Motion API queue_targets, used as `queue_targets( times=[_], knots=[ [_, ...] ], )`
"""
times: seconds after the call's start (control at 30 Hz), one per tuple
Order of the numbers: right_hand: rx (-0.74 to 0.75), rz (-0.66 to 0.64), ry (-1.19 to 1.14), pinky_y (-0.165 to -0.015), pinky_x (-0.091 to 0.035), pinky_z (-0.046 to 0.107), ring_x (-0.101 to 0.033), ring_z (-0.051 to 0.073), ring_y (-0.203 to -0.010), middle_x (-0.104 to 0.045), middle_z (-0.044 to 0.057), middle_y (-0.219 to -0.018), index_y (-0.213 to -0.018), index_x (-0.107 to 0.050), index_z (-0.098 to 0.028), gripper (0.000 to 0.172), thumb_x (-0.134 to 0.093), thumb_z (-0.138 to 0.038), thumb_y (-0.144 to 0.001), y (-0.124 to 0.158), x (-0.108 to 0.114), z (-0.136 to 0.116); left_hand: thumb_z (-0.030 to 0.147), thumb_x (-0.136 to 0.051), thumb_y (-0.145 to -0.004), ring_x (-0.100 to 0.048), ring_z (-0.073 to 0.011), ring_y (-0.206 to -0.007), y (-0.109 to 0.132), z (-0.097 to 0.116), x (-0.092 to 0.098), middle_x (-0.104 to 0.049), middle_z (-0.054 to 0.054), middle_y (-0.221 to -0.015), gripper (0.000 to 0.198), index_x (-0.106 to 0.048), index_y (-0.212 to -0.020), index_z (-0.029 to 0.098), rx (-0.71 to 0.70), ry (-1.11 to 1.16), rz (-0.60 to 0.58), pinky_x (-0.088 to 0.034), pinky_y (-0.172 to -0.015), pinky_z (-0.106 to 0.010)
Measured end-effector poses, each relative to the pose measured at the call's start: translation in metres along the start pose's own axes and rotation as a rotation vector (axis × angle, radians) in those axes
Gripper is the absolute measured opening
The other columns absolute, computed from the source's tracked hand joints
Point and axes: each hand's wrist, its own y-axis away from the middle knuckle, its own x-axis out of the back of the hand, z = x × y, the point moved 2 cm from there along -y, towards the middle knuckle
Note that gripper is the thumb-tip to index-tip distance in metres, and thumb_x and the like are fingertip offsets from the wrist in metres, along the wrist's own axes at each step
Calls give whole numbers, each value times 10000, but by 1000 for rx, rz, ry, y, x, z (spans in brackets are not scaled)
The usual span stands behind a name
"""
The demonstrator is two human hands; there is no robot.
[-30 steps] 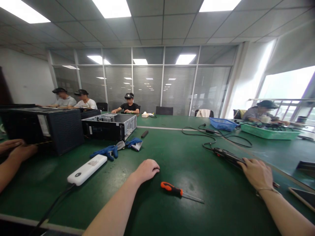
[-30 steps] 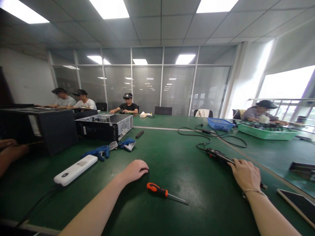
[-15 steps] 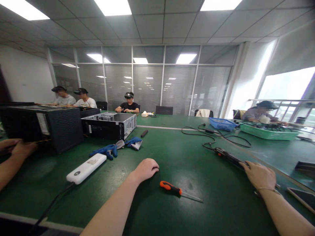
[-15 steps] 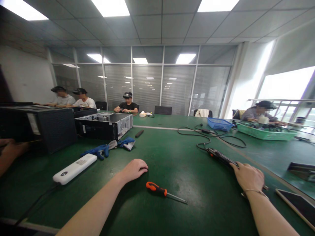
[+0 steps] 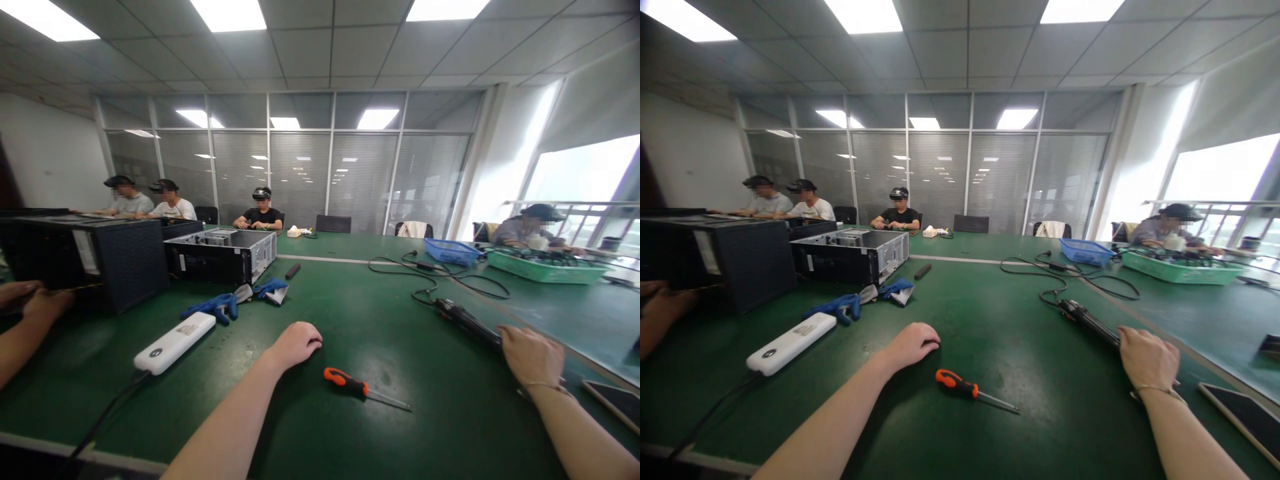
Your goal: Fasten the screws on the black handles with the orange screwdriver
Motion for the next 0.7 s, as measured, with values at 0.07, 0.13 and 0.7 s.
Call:
queue_targets(
  times=[0.07, 0.13, 0.7],
  knots=[
    [40, 71, 66, -816, -369, 427, -574, 295, -950, -659, 106, -1012, -971, -664, -227, 428, -268, -382, -924, 0, 2, -8, 234, -563, -859, -642, -195, -908, 0, 0, 0, -721, -51, -953, 193, -729, -948, 190, 3, -1, -1, -468, -843, -274],
    [120, 53, 101, -822, -366, 400, -570, 275, -963, -657, 78, -1051, -994, -660, -233, 377, -345, -421, -905, 1, 3, -18, 232, -562, -860, -642, -195, -905, 0, 0, 0, -721, -52, -953, 194, -728, -949, 188, 6, 0, 0, -468, -840, -273],
    [239, 163, 315, -795, -327, 421, -543, 313, -947, -647, 150, -1035, -1034, -621, -177, 247, -454, -280, -884, -1, 3, -29, 228, -563, -858, -637, -197, -919, 0, 0, 0, -721, -45, -954, 191, -726, -953, 196, -4, 3, -6, -461, -852, -278]
  ],
)
